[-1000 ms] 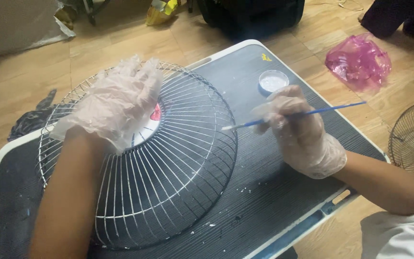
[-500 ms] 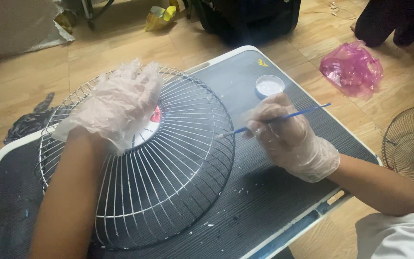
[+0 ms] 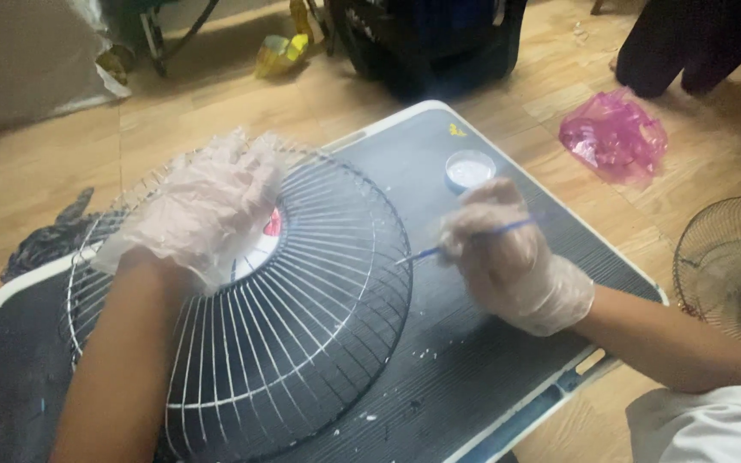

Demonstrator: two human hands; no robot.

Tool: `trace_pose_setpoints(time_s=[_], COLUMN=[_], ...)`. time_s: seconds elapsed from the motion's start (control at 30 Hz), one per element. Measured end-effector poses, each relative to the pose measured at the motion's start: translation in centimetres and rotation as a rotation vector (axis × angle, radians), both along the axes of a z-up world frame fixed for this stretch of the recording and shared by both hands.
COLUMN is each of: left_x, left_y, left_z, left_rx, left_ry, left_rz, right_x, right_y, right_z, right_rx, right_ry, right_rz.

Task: Applying a white substance to the rim of a metal fan guard using a small brush

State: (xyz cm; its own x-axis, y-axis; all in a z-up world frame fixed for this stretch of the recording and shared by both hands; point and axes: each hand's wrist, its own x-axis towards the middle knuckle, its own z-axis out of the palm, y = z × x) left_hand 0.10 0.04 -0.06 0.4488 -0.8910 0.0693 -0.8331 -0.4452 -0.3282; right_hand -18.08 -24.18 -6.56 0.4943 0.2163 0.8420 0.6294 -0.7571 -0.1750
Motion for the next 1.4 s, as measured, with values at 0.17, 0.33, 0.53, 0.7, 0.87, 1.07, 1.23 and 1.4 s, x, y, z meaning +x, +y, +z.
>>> trace_pose_setpoints(time_s=[0.17,0.33,0.53,0.7,0.87,1.07,1.23,1.4], left_x=[-0.6,-0.6,-0.3,-0.4,-0.3,-0.5,-0.6,-0.2], left_y=[-0.4,-0.5,-0.4,-0.1,0.2,-0.4,-0.2,-0.4], left_z=[0.7,1.0,0.5,0.3,0.2,0.2,0.8,0.6], left_rx=[0.062,0.079,0.059,0.020,0.018,0.016,0.045,0.057], left_ry=[0.069,0.104,0.081,0.080,0.074,0.024,0.070,0.114], left_rz=[0.112,0.166,0.142,0.158,0.095,0.160,0.107,0.114], right_x=[-1.5,-0.9,0.7,-0.2,-0.5,-0.7,0.5,0.1], right_y=[-1.2,-1.2,0.8,1.5,0.6,1.9,0.3,-1.1], right_z=[0.5,0.0,1.6,3.9,3.4,3.5,1.5,0.6], right_rx=[0.030,0.077,-0.174,-0.119,-0.111,-0.092,-0.081,-0.018], right_ry=[0.107,0.072,-0.271,-0.241,-0.143,-0.045,-0.186,0.029], right_rz=[0.104,0.189,0.021,-0.087,-0.079,-0.015,-0.117,0.128])
